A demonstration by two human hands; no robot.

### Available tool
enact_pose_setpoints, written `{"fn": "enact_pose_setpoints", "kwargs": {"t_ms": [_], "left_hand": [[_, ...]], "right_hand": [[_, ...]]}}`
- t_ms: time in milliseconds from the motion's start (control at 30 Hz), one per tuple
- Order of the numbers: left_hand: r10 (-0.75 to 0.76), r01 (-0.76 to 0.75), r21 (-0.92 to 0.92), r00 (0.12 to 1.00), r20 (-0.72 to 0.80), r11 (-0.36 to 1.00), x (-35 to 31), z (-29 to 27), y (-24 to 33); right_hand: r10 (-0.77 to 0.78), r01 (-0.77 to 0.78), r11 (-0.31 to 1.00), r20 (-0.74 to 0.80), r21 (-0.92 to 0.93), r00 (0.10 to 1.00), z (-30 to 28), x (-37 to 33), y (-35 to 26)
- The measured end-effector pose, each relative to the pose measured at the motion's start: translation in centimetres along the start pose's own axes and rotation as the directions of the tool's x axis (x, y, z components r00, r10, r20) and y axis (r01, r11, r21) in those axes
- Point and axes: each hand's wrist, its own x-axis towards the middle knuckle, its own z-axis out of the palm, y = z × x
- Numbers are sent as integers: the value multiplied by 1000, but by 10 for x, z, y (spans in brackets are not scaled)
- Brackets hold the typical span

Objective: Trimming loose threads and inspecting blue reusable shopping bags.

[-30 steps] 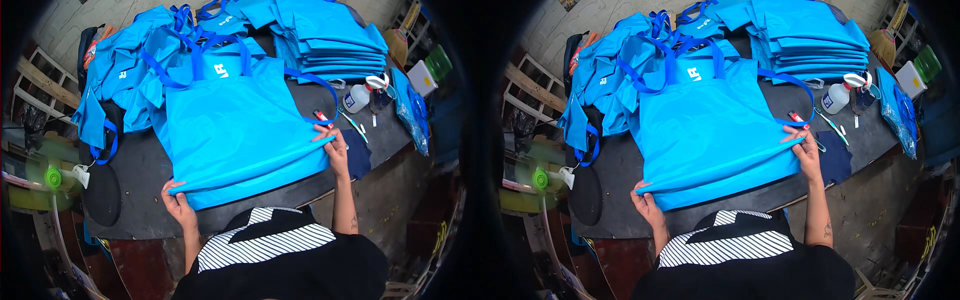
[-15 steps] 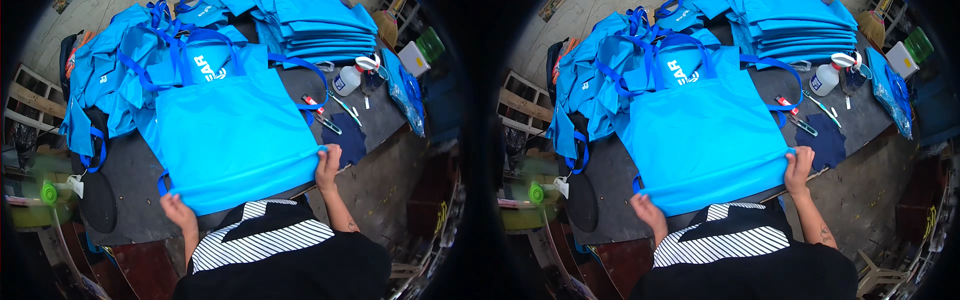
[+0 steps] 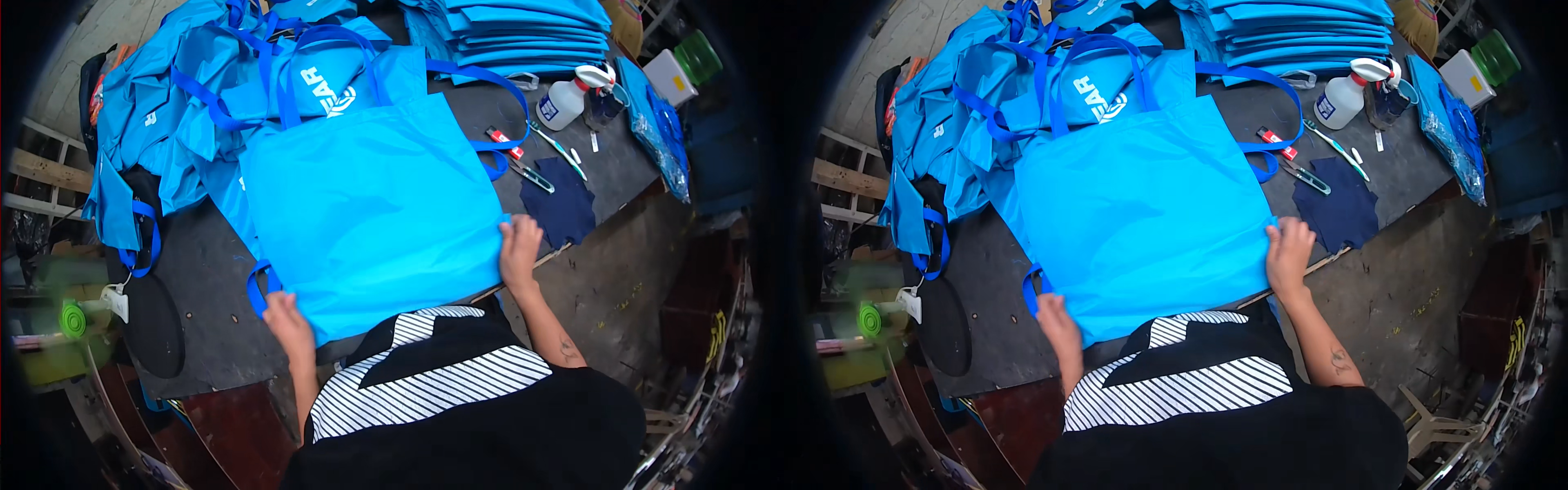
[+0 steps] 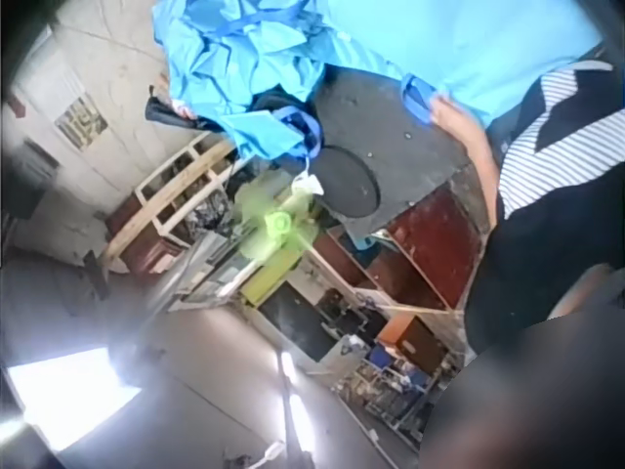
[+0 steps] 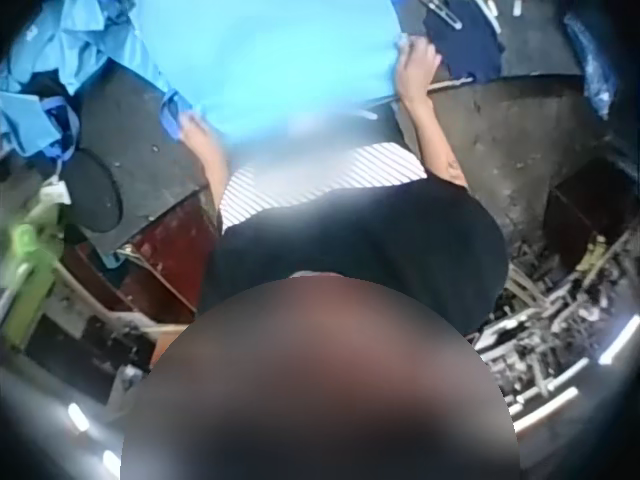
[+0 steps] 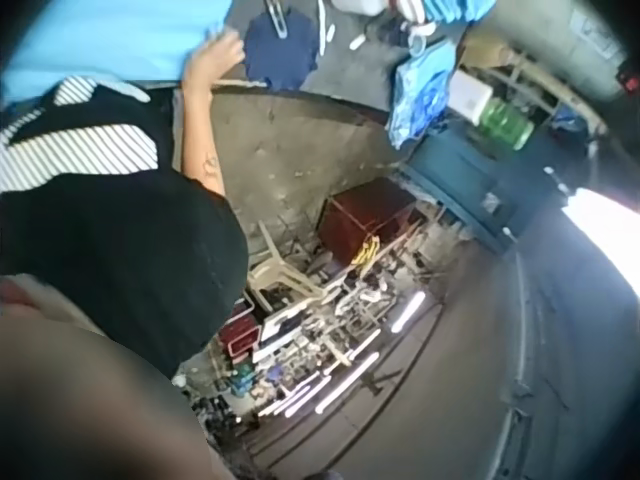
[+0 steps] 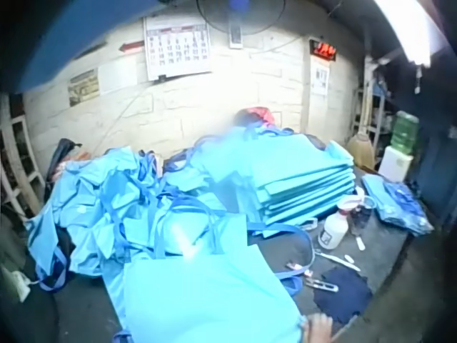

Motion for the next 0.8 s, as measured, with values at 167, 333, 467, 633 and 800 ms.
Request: {"fn": "enact_pose_setpoints", "kwargs": {"t_ms": [167,333,467,633,800], "left_hand": [[-295,330,-39,886,358,943,25,-24,3],[-45,57,-336,998,43,940,83,-26,12],[185,-208,-216,975,-120,954,171,-3,21],[468,-468,15,883,-22,884,240,31,61],[599,-579,-166,791,127,799,230,78,132]], "right_hand": [[80,-67,996,246,-63,966,-5,24,5],[72,-158,857,190,490,979,5,99,-7],[-291,160,846,189,508,938,48,187,-45],[-257,259,965,281,34,924,125,214,-47],[-299,321,945,225,-68,927,121,207,-54]]}}
